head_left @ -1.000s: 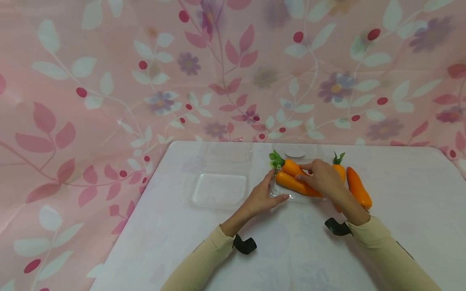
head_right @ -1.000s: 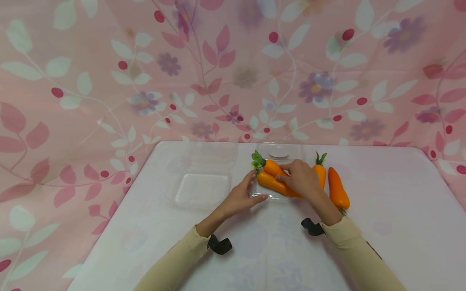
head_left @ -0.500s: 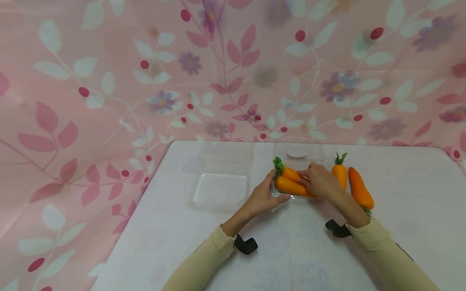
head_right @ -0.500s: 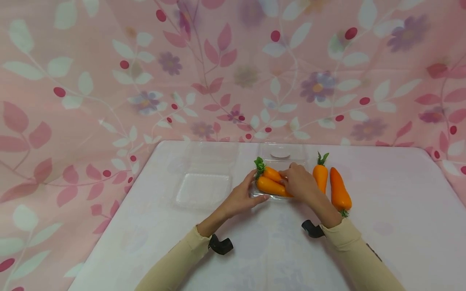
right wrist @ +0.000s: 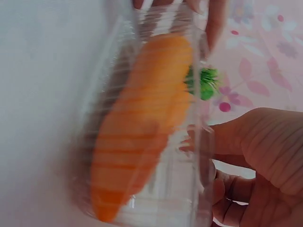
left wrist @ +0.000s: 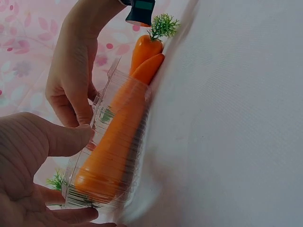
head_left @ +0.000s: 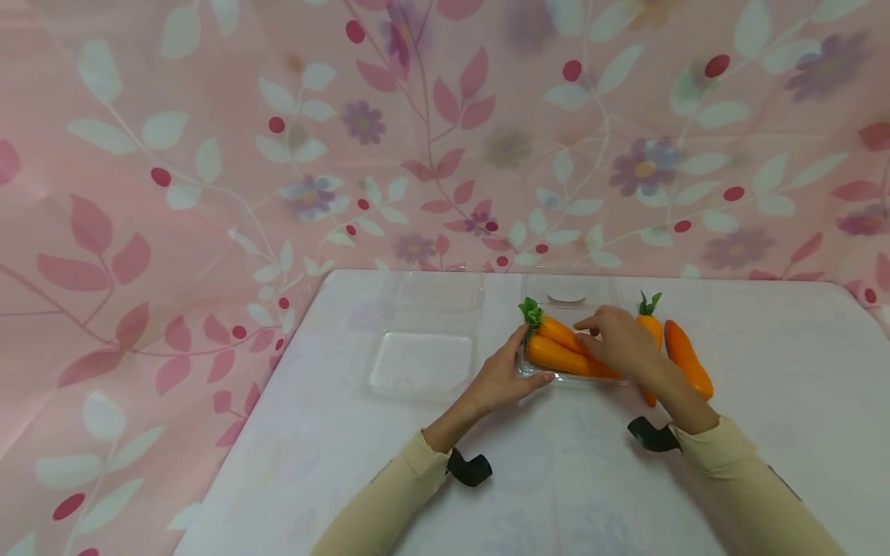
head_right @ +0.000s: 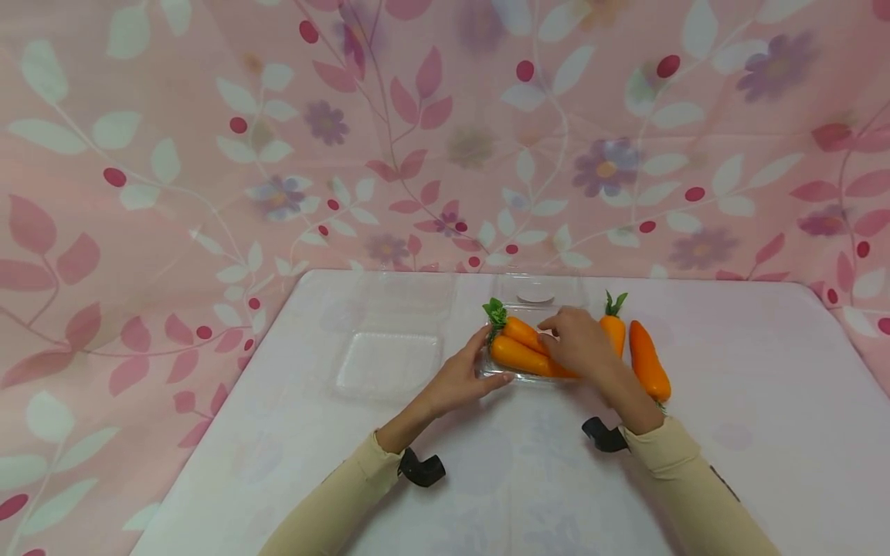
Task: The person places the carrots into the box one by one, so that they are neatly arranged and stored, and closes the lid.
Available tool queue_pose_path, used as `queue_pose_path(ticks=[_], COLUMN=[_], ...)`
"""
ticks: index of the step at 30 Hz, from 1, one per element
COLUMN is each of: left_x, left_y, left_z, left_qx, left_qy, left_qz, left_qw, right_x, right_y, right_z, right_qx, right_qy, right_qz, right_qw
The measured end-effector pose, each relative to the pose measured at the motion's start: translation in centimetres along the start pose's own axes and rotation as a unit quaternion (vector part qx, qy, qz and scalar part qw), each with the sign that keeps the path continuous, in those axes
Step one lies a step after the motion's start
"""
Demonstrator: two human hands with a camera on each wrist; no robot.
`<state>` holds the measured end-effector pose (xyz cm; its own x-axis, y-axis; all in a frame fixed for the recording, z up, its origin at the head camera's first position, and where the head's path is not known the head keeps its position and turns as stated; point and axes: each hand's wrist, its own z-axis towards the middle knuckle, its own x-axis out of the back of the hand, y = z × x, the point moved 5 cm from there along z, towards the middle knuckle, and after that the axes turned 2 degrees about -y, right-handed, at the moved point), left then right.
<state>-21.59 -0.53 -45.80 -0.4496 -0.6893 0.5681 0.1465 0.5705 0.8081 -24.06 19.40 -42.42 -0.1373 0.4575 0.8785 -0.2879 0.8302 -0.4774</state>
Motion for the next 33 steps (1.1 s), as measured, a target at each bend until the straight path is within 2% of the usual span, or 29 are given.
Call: queue_pose_path(ticks=[7, 13, 20, 28, 33], left_x=[0.0, 0.0, 0.0, 0.0, 0.0], left_y=[-0.1, -0.2, 0.0, 0.2, 0.1], left_z=[0.0, 0.0, -0.1, -0.1, -0.1], left_qx=[0.004, 0.004, 0.004, 0.002, 0.005], left_qy=[0.000, 0.001, 0.000, 0.000, 0.000], left_qz=[0.000, -0.001, -0.005, 0.000, 0.003], left_qw=[1.0000, 1.0000, 1.0000, 1.0000, 1.0000], right_x=[2.2, 3.5, 4.2, 5.7, 6.1], right_y=[0.3, 1.5, 3.3, 4.3, 5.2], right_z=[-0.7, -0.6, 0.1, 0.8, 1.3], right_qx=[-0.016, -0.021, -0.041, -0.034, -0.042], right_qy=[0.035, 0.056, 0.061, 0.082, 0.078], right_qz=[0.022, 0.052, 0.061, 0.064, 0.071], right_qw=[0.9990, 0.9969, 0.9954, 0.9940, 0.9936])
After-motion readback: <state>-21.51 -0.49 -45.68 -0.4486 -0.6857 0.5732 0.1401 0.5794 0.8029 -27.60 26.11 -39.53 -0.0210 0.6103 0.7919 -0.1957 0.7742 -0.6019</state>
